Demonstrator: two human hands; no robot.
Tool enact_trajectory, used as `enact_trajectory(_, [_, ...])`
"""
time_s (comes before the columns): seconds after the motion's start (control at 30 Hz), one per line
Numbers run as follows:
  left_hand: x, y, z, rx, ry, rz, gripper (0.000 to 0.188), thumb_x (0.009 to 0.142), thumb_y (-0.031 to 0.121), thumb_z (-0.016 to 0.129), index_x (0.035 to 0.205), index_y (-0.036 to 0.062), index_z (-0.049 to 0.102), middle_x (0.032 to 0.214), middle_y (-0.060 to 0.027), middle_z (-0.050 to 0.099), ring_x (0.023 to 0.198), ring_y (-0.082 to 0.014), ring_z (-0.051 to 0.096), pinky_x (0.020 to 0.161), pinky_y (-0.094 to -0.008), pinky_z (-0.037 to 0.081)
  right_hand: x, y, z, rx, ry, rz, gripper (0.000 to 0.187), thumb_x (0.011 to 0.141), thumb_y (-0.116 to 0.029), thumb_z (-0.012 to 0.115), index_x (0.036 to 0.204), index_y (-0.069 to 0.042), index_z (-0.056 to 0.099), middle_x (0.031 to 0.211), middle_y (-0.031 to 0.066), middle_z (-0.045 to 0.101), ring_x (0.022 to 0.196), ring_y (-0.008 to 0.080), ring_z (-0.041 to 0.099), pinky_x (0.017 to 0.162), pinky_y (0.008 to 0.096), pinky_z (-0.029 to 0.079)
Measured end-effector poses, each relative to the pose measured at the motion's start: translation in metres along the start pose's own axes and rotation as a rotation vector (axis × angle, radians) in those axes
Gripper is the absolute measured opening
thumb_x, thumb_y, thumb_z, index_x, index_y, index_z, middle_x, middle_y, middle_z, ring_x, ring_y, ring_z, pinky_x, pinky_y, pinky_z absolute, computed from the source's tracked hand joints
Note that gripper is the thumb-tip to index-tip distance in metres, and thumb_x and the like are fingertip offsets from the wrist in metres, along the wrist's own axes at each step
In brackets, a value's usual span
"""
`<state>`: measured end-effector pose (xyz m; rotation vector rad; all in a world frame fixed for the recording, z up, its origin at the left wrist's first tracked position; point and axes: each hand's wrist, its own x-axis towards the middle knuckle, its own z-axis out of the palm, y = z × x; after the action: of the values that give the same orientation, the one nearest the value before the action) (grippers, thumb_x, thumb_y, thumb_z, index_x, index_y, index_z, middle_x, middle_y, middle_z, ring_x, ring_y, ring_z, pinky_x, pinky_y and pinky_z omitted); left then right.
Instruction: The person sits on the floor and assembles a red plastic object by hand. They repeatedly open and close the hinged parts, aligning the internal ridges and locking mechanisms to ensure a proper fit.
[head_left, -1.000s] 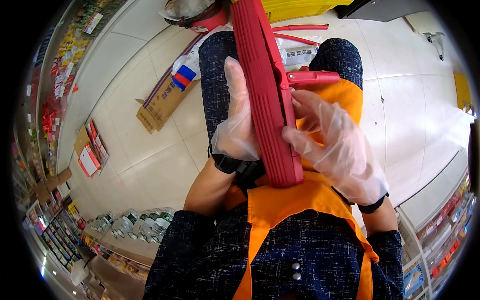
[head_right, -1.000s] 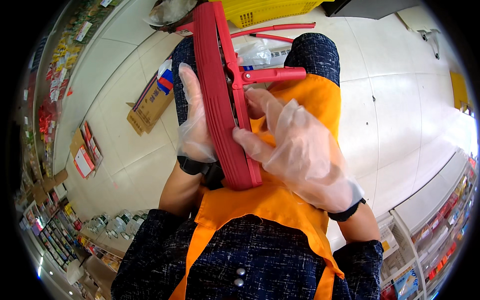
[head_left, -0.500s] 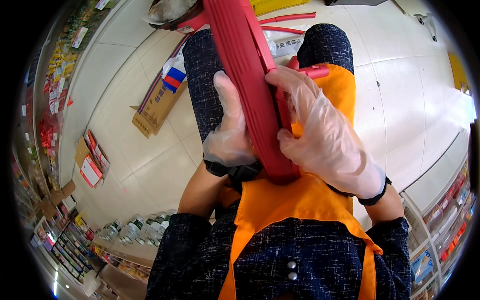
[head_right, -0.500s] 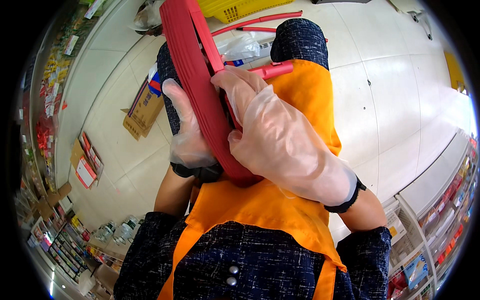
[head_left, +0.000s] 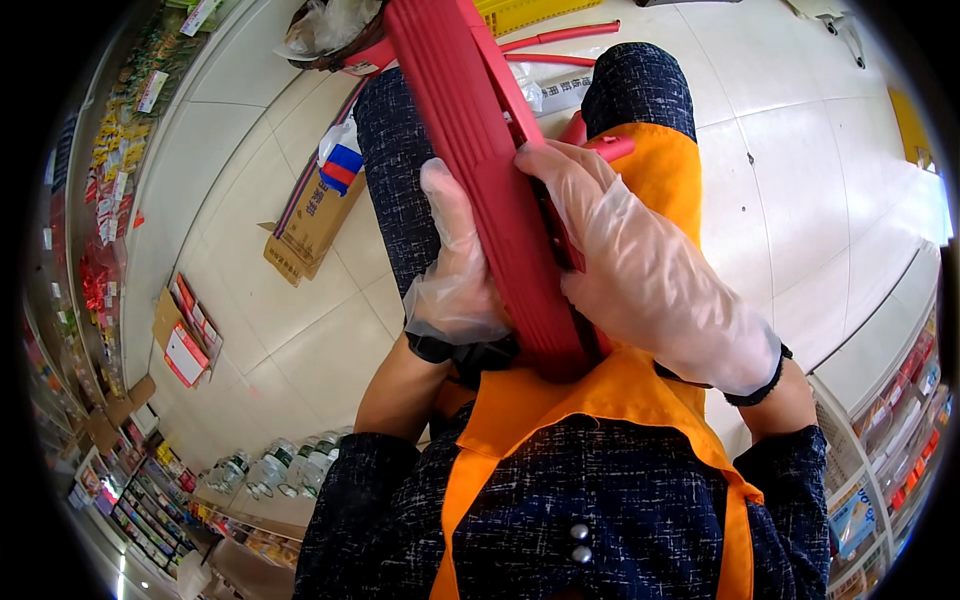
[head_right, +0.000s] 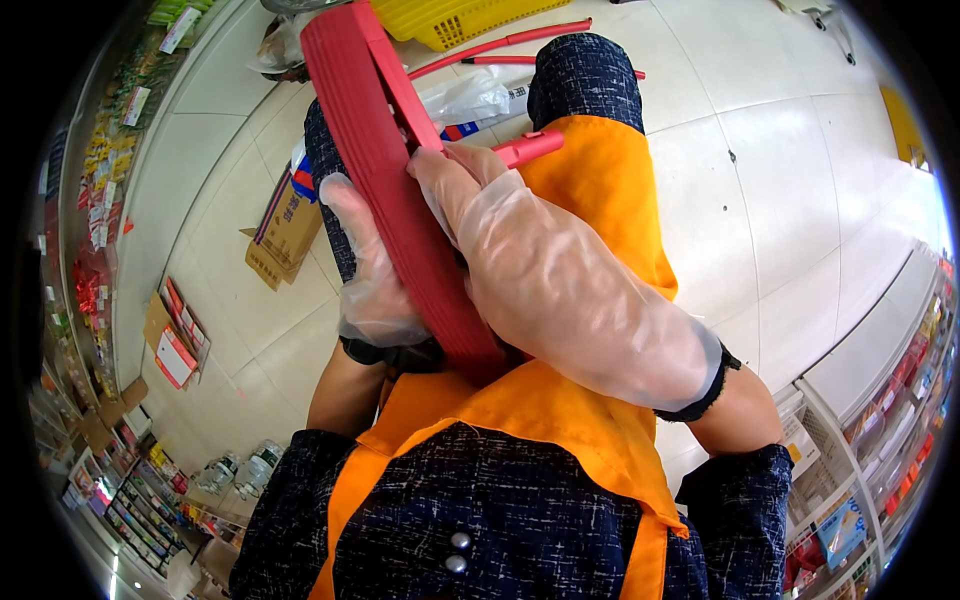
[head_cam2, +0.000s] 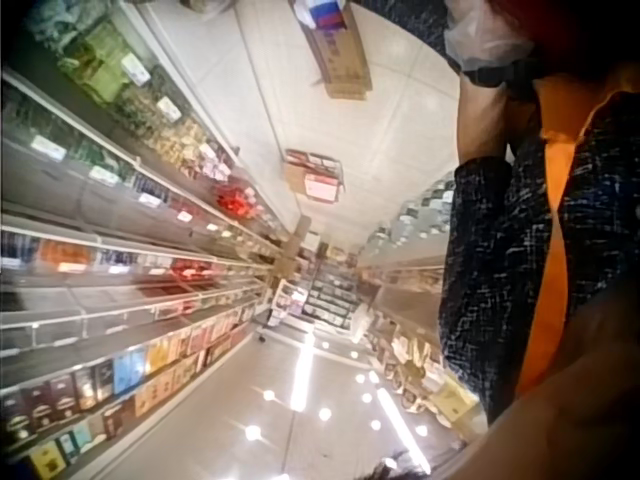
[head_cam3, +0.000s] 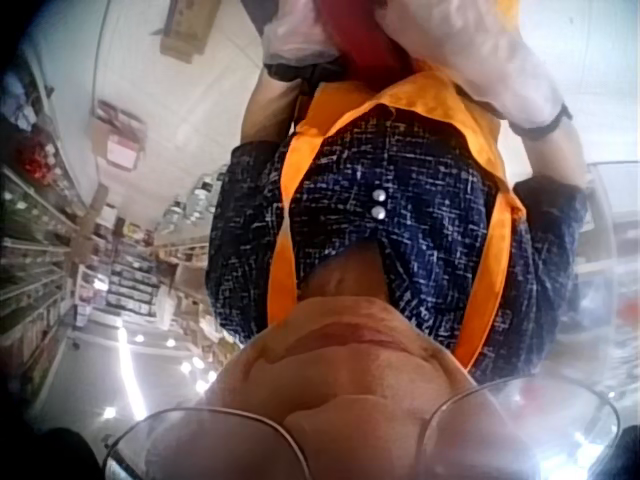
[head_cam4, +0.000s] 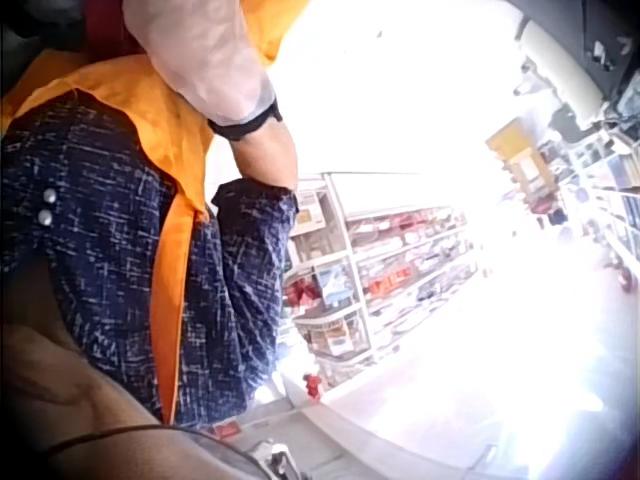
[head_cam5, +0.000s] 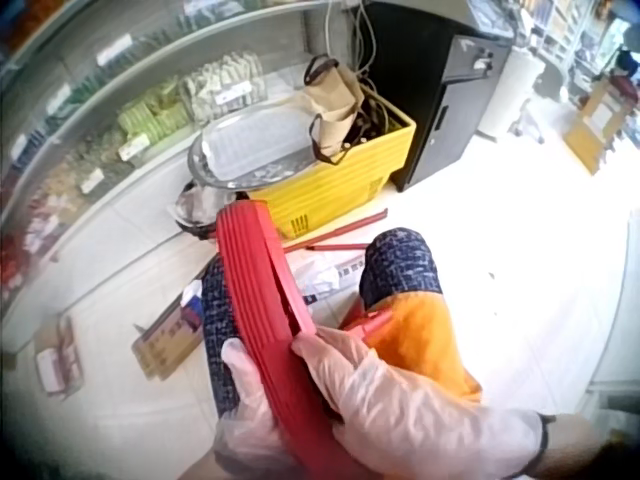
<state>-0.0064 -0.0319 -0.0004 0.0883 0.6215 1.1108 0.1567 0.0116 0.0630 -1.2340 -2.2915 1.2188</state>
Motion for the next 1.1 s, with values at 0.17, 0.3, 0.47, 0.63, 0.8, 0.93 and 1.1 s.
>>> enact_trajectory(0.17, [-0.007, -0.003, 0.001, 0.030, 0.007, -0.019, 0.112, 0.086, 0.093, 0.030, 0.161, 0.0102, 0.031, 0.154, -0.0148, 0.049, 0.140, -0.0272, 0.050, 0.119, -0.0425, 0.041, -0.003, 0.004, -0.001, 0.071, 0.060, -0.064, 0.067, 0.082, 0.008, 0.068, 0.145, -0.005, 0.050, 0.138, 0.0219, 0.060, 0.123, 0.0388, 0.063, 0.103, 0.0403, 0.055])
enact_trajectory(0.3, [0.001, -0.001, -0.004, 0.041, -0.002, 0.205, 0.105, 0.087, 0.092, 0.032, 0.154, 0.0111, 0.043, 0.146, -0.0096, 0.055, 0.134, -0.0243, 0.055, 0.116, -0.0417, 0.045, -0.004, -0.001, -0.006, 0.131, 0.037, -0.132, 0.070, 0.084, 0.006, 0.069, 0.150, -0.006, 0.048, 0.140, 0.0215, 0.061, 0.127, 0.0375, 0.062, 0.107, 0.0397, 0.054])
enact_trajectory(0.47, [0.007, 0.001, -0.006, 0.092, -0.108, 0.212, 0.098, 0.091, 0.087, 0.032, 0.156, 0.0151, 0.042, 0.150, -0.0053, 0.052, 0.137, -0.0213, 0.050, 0.119, -0.0405, 0.041, -0.006, 0.001, -0.007, 0.068, 0.049, -0.190, 0.074, 0.084, 0.004, 0.071, 0.153, -0.004, 0.046, 0.143, 0.0222, 0.059, 0.127, 0.0370, 0.062, 0.108, 0.0389, 0.053])
enact_trajectory(0.63, [0.009, 0.000, -0.019, -0.598, -0.528, 0.012, 0.102, 0.090, 0.090, 0.028, 0.160, 0.0162, 0.038, 0.153, -0.0070, 0.050, 0.136, -0.0226, 0.051, 0.117, -0.0394, 0.042, -0.007, -0.005, -0.008, -0.173, 0.026, -0.211, 0.073, 0.084, 0.006, 0.071, 0.152, -0.003, 0.048, 0.140, 0.0230, 0.061, 0.120, 0.0375, 0.065, 0.101, 0.0403, 0.055])
enact_trajectory(0.8, [0.019, -0.001, -0.040, -0.617, -0.475, 0.077, 0.086, 0.099, 0.080, 0.029, 0.161, 0.0211, 0.036, 0.157, -0.0046, 0.048, 0.142, -0.0206, 0.046, 0.122, -0.0386, 0.036, -0.004, -0.005, 0.000, -0.012, 0.055, -0.124, 0.069, 0.084, 0.007, 0.070, 0.149, -0.004, 0.051, 0.138, 0.0217, 0.063, 0.121, 0.0367, 0.064, 0.101, 0.0395, 0.055])
enact_trajectory(0.93, [0.019, 0.003, -0.032, -0.435, -0.448, 0.114, 0.086, 0.100, 0.079, 0.027, 0.164, 0.0216, 0.032, 0.160, -0.0054, 0.045, 0.144, -0.0214, 0.044, 0.123, -0.0391, 0.034, -0.001, 0.000, 0.003, 0.092, 0.190, -0.201, 0.065, 0.084, 0.007, 0.071, 0.146, -0.006, 0.054, 0.138, 0.0210, 0.062, 0.126, 0.0361, 0.062, 0.102, 0.0390, 0.055])
enact_trajectory(1.1, [0.015, 0.000, -0.027, -0.353, -0.245, 0.180, 0.086, 0.100, 0.078, 0.027, 0.162, 0.0184, 0.033, 0.156, -0.0053, 0.048, 0.141, -0.0221, 0.046, 0.122, -0.0397, 0.036, -0.003, -0.009, 0.005, 0.010, 0.169, -0.144, 0.055, 0.086, 0.005, 0.071, 0.138, -0.006, 0.059, 0.133, 0.0197, 0.065, 0.122, 0.0370, 0.064, 0.101, 0.0402, 0.055])
